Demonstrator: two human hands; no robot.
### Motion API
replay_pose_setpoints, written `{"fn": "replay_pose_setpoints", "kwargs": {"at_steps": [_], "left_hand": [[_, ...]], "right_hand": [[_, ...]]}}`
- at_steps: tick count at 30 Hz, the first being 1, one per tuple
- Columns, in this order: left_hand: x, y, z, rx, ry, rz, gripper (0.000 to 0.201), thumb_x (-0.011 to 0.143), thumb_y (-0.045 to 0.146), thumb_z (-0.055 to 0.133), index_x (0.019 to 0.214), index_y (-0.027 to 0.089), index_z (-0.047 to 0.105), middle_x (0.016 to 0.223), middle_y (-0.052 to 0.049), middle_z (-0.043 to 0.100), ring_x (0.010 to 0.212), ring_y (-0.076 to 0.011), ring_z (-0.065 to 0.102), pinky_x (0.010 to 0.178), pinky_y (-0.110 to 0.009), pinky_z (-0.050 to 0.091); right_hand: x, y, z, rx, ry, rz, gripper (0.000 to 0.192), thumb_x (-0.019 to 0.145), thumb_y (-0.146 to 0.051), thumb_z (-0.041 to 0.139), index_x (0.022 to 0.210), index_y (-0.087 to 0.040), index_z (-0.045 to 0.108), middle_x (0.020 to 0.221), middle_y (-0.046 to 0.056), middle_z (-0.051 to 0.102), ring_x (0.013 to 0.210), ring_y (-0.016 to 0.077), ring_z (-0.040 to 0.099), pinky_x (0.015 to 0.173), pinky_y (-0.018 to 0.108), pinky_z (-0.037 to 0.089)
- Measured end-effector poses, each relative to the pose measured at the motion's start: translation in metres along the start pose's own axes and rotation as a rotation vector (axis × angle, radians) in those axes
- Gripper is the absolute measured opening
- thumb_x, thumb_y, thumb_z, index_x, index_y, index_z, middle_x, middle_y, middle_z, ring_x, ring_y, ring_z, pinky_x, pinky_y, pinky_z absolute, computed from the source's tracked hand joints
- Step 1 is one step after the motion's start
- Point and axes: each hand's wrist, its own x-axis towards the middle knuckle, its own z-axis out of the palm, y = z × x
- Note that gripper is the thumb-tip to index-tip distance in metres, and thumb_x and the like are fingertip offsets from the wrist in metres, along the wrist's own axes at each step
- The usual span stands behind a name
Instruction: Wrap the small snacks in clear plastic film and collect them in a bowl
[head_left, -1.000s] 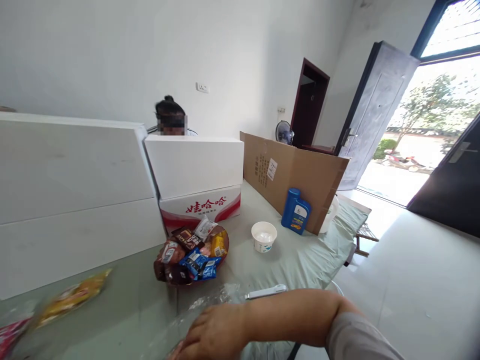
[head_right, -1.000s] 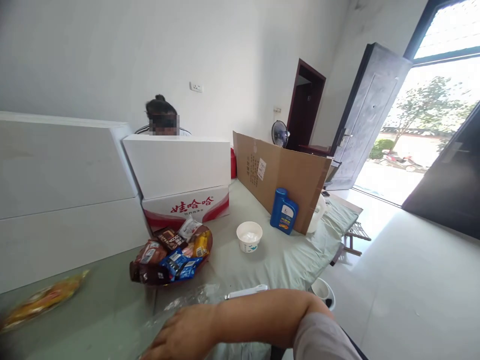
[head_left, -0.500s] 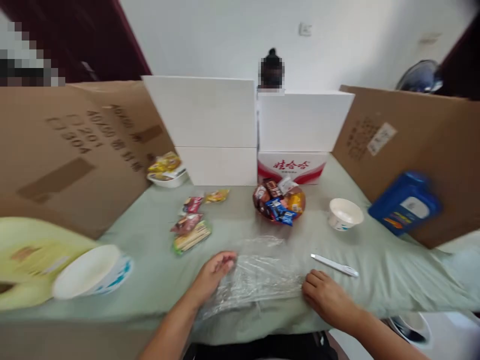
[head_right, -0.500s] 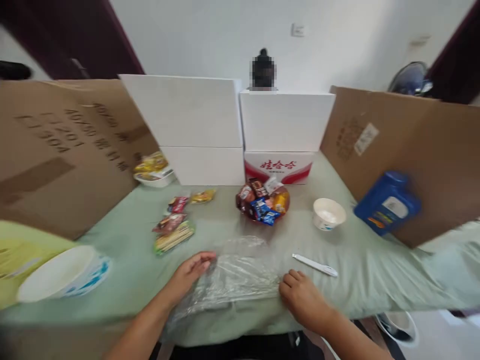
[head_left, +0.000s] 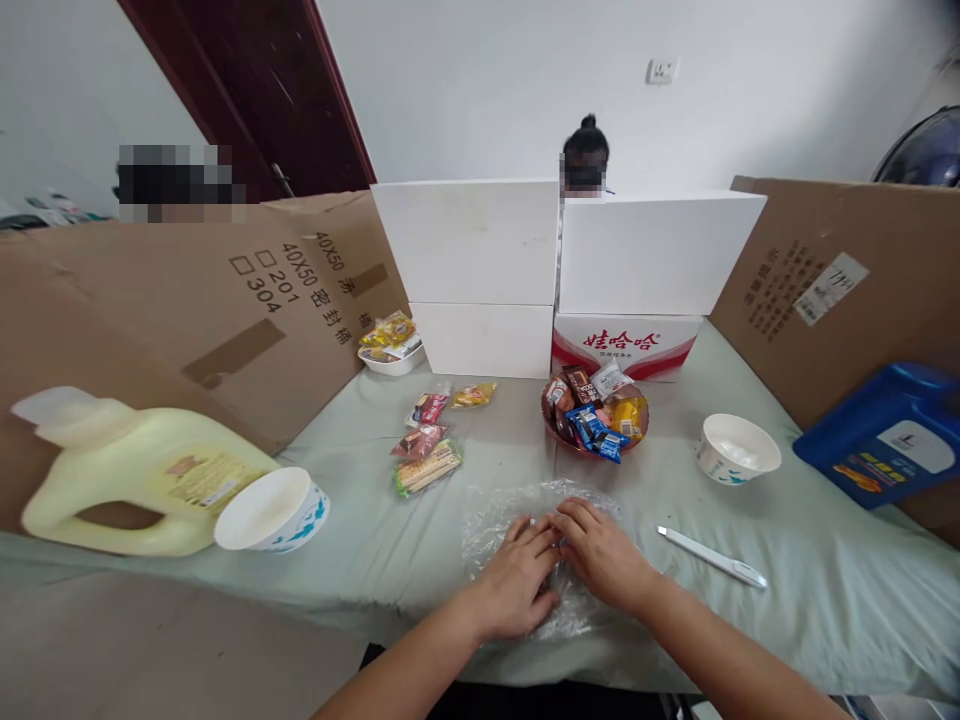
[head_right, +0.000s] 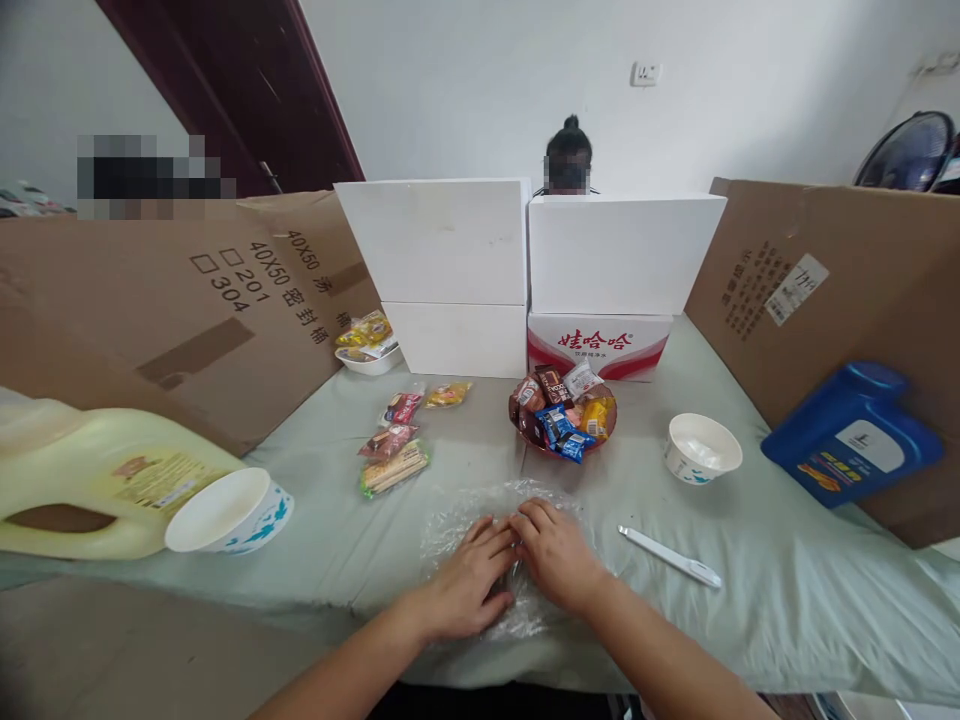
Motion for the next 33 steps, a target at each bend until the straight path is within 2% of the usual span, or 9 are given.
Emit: {"fn": "replay_pose_setpoints", "kwargs": {"at_steps": [4, 10, 12, 15, 19, 22, 25, 29, 33], "left_hand": [[-0.018, -0.011, -0.009, -0.047, -0.106, 0.072, 0.054, 0.078, 0.03, 0.067, 0.13, 0.028, 0.054, 0.146, -0.005, 0.047, 0.14, -0.0314, 0.032, 0.115, -0.058, 0.018], [-0.011, -0.03, -0.007, 0.037, 0.25, -0.165, 0.03, 0.088, 0.022, 0.053, 0.118, 0.021, 0.061, 0.125, -0.01, 0.061, 0.119, -0.0262, 0.053, 0.104, -0.048, 0.041], [0.003, -0.024, 0.001, 0.115, 0.199, -0.218, 0.042, 0.086, 0.028, 0.059, 0.127, 0.019, 0.055, 0.134, -0.012, 0.055, 0.128, -0.0309, 0.047, 0.107, -0.053, 0.037], [0.014, -0.009, 0.012, 0.164, 0.011, -0.135, 0.066, 0.083, 0.04, 0.065, 0.142, 0.021, 0.041, 0.152, -0.012, 0.035, 0.143, -0.0349, 0.024, 0.114, -0.059, 0.022], [0.005, 0.005, 0.016, 0.138, -0.133, -0.033, 0.072, 0.086, 0.046, 0.062, 0.148, 0.029, 0.03, 0.159, -0.007, 0.021, 0.147, -0.0318, 0.011, 0.117, -0.058, 0.013], [-0.002, 0.005, 0.013, 0.134, -0.15, -0.106, 0.085, 0.078, 0.051, 0.069, 0.15, 0.03, 0.028, 0.161, -0.007, 0.014, 0.147, -0.0361, 0.004, 0.116, -0.06, 0.013], [-0.001, 0.003, 0.01, 0.146, -0.162, -0.206, 0.1, 0.068, 0.059, 0.075, 0.15, 0.031, 0.027, 0.161, -0.008, 0.01, 0.145, -0.0421, -0.001, 0.113, -0.064, 0.013], [0.004, 0.007, 0.006, 0.156, -0.175, -0.27, 0.1, 0.066, 0.069, 0.07, 0.15, 0.032, 0.029, 0.161, -0.007, 0.012, 0.145, -0.0434, 0.002, 0.112, -0.064, 0.015], [0.007, 0.017, -0.004, 0.164, -0.209, -0.354, 0.097, 0.067, 0.07, 0.068, 0.148, 0.029, 0.034, 0.16, -0.009, 0.015, 0.144, -0.0452, 0.009, 0.111, -0.063, 0.021]], "right_hand": [[-0.015, 0.019, 0.006, -0.08, -0.032, 0.172, 0.03, 0.087, -0.029, 0.06, 0.114, -0.016, 0.062, 0.116, 0.012, 0.063, 0.109, 0.0282, 0.057, 0.092, 0.042, 0.048], [-0.018, 0.052, -0.018, 0.039, 0.054, 0.521, 0.031, 0.093, -0.034, 0.047, 0.111, -0.017, 0.064, 0.106, 0.013, 0.064, 0.104, 0.028, 0.058, 0.093, 0.041, 0.044], [-0.003, 0.057, -0.017, 0.074, 0.056, 0.545, 0.034, 0.088, -0.036, 0.054, 0.11, -0.013, 0.065, 0.107, 0.016, 0.063, 0.108, 0.0311, 0.055, 0.096, 0.044, 0.041], [0.017, 0.058, -0.009, 0.143, 0.05, 0.532, 0.033, 0.076, -0.035, 0.068, 0.101, -0.013, 0.067, 0.11, 0.018, 0.062, 0.111, 0.0332, 0.052, 0.1, 0.046, 0.038], [0.023, 0.058, -0.001, 0.314, 0.016, 0.483, 0.01, 0.071, -0.02, 0.067, 0.077, -0.018, 0.06, 0.105, 0.011, 0.064, 0.104, 0.0255, 0.057, 0.095, 0.04, 0.042], [0.016, 0.061, 0.001, 0.49, -0.061, 0.459, 0.009, 0.075, -0.022, 0.059, 0.074, -0.02, 0.05, 0.094, 0.005, 0.067, 0.075, 0.0153, 0.063, 0.07, 0.03, 0.05], [0.008, 0.068, -0.002, 0.606, -0.128, 0.45, 0.013, 0.077, -0.03, 0.058, 0.078, -0.02, 0.049, 0.079, 0.0, 0.067, 0.052, 0.0101, 0.056, 0.051, 0.024, 0.046], [-0.005, 0.096, -0.021, 0.602, -0.116, 0.475, 0.017, 0.068, -0.029, 0.063, 0.079, -0.019, 0.055, 0.067, -0.003, 0.062, 0.056, 0.011, 0.056, 0.054, 0.023, 0.045], [-0.022, 0.117, -0.051, 0.425, 0.034, 0.593, 0.014, 0.072, -0.027, 0.057, 0.083, -0.019, 0.058, 0.07, 0.001, 0.061, 0.062, 0.0152, 0.056, 0.061, 0.029, 0.046]]}}
